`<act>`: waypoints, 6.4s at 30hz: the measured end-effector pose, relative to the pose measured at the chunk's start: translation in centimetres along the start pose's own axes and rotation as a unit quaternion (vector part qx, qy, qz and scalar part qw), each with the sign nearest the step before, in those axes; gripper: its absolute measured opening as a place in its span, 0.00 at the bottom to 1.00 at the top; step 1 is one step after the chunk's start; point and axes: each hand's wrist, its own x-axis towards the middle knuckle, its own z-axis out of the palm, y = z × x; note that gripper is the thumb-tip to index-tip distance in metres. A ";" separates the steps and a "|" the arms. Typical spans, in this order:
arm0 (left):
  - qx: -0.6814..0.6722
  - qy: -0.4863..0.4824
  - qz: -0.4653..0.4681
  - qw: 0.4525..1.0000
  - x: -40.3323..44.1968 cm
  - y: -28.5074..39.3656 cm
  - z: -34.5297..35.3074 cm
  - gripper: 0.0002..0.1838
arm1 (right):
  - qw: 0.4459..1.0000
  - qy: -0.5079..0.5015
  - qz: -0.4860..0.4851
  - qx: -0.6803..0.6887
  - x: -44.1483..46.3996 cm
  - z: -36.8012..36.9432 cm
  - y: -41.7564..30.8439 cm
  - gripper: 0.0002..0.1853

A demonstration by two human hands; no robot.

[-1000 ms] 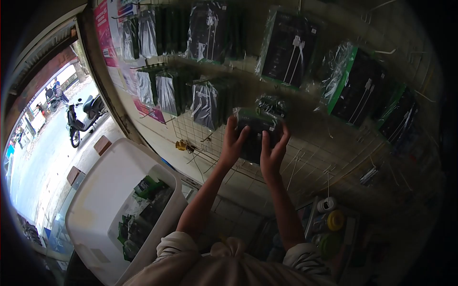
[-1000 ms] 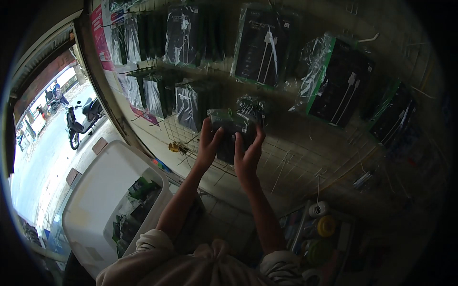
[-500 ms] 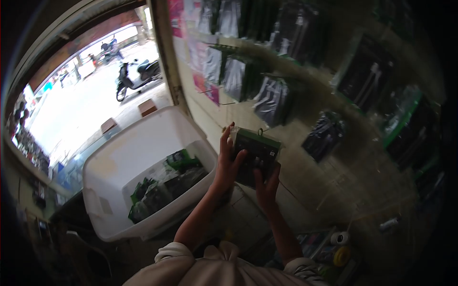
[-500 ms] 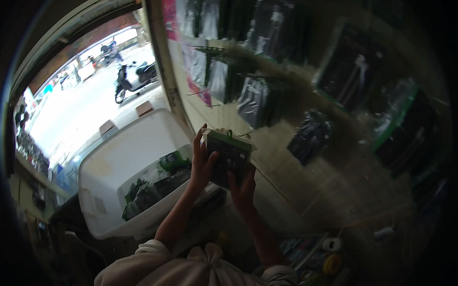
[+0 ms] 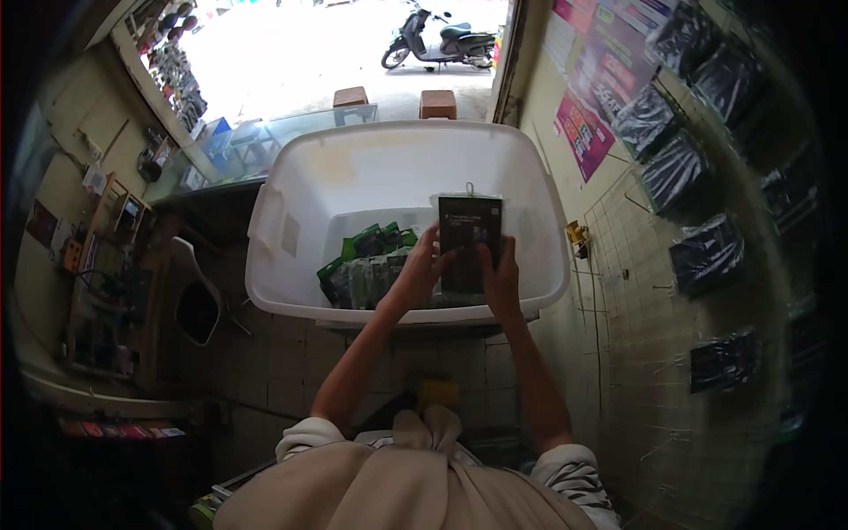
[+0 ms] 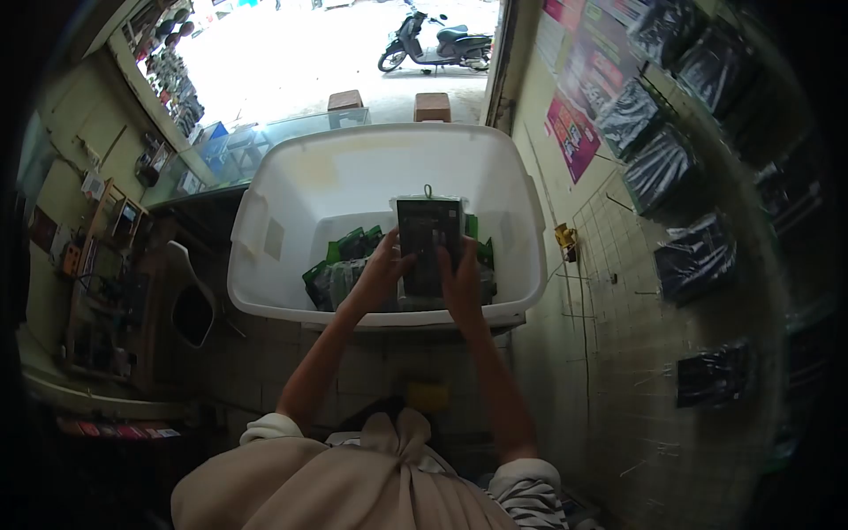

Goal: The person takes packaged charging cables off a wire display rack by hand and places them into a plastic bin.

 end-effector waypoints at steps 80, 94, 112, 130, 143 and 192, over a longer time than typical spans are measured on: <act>-0.376 -0.390 0.091 0.835 -0.1 19.6 37.8 0.17 | 0.783 0.580 -0.111 -0.198 -13.7 -33.4 -7.0 0.23; -0.355 -0.382 0.054 0.851 -0.8 21.1 33.1 0.15 | 0.833 0.541 -0.088 -0.075 -14.0 -29.7 -10.6 0.20; -0.169 -0.083 0.078 0.979 1.3 10.4 17.5 0.21 | 0.971 0.229 -0.047 0.044 -8.4 -15.9 -4.4 0.24; 0.165 0.022 -0.116 0.979 -1.4 -9.4 -7.1 0.45 | 0.981 -0.126 -0.009 -0.145 2.3 7.7 5.6 0.19; 0.317 -0.308 -0.239 0.864 -0.9 -17.0 -5.4 0.56 | 0.865 -0.276 0.197 -0.370 2.3 11.0 14.3 0.26; -0.199 -0.318 0.321 0.870 2.3 16.6 45.0 0.29 | 0.706 0.542 -0.014 -0.455 -15.7 -39.3 -0.2 0.32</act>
